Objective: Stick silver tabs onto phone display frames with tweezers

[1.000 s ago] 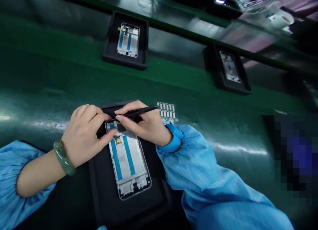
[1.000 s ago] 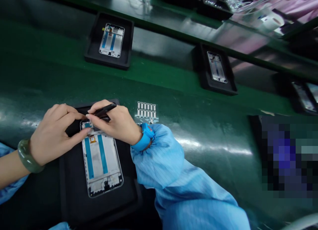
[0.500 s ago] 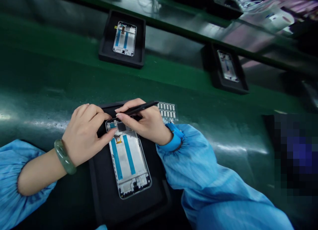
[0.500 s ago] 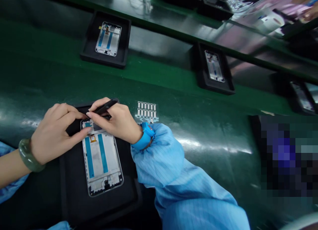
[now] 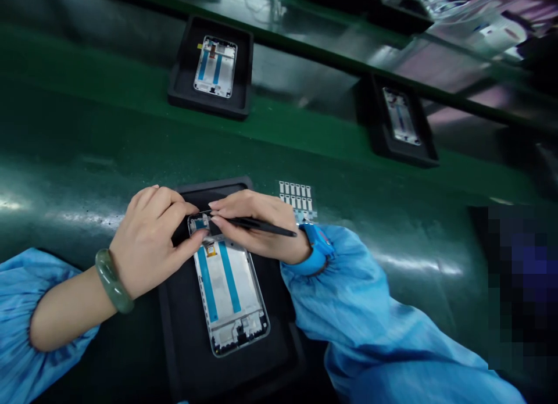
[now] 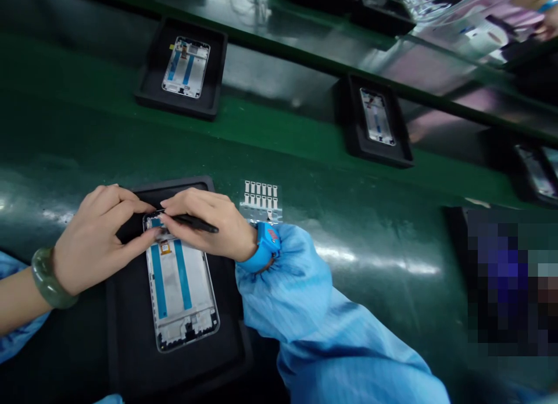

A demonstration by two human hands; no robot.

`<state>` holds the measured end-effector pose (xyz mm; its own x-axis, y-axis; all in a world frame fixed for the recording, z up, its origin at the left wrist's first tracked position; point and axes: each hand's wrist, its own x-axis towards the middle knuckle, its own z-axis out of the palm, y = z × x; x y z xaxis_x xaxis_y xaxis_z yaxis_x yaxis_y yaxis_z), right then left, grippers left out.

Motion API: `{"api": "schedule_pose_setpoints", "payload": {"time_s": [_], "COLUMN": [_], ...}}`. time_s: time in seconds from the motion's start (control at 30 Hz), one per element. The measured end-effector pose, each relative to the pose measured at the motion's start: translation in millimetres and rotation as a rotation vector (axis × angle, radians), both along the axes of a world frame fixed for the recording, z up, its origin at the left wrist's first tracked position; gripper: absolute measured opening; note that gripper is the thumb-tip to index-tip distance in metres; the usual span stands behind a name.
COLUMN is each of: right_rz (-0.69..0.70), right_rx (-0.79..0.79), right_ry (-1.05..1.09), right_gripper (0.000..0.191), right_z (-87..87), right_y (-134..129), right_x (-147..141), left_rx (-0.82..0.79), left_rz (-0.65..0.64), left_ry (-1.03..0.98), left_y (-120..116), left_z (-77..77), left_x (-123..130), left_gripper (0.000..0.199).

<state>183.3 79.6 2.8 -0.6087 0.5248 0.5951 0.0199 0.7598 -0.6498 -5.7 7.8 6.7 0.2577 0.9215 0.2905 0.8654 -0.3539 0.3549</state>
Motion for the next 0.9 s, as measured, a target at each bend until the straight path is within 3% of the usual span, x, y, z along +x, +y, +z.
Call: {"api": "schedule_pose_setpoints", "payload": {"time_s": [0.33,0.9], "right_rz": [0.107,0.142], "right_rx": [0.025,0.015], "right_ry": [-0.095,-0.152], "right_gripper": [0.006,0.004], "right_z": [6.0,6.9], "right_y": [0.4,0.5], "right_x": [10.5,8.9], "left_rx": [-0.003,0.01], "left_rz": [-0.003,-0.002], "left_ry": [-0.01,-0.018], "left_y": [-0.9,-0.9], "left_z": [-0.3,-0.4], "left_x": [-0.1,0.4], "left_gripper": [0.022,0.025]}}
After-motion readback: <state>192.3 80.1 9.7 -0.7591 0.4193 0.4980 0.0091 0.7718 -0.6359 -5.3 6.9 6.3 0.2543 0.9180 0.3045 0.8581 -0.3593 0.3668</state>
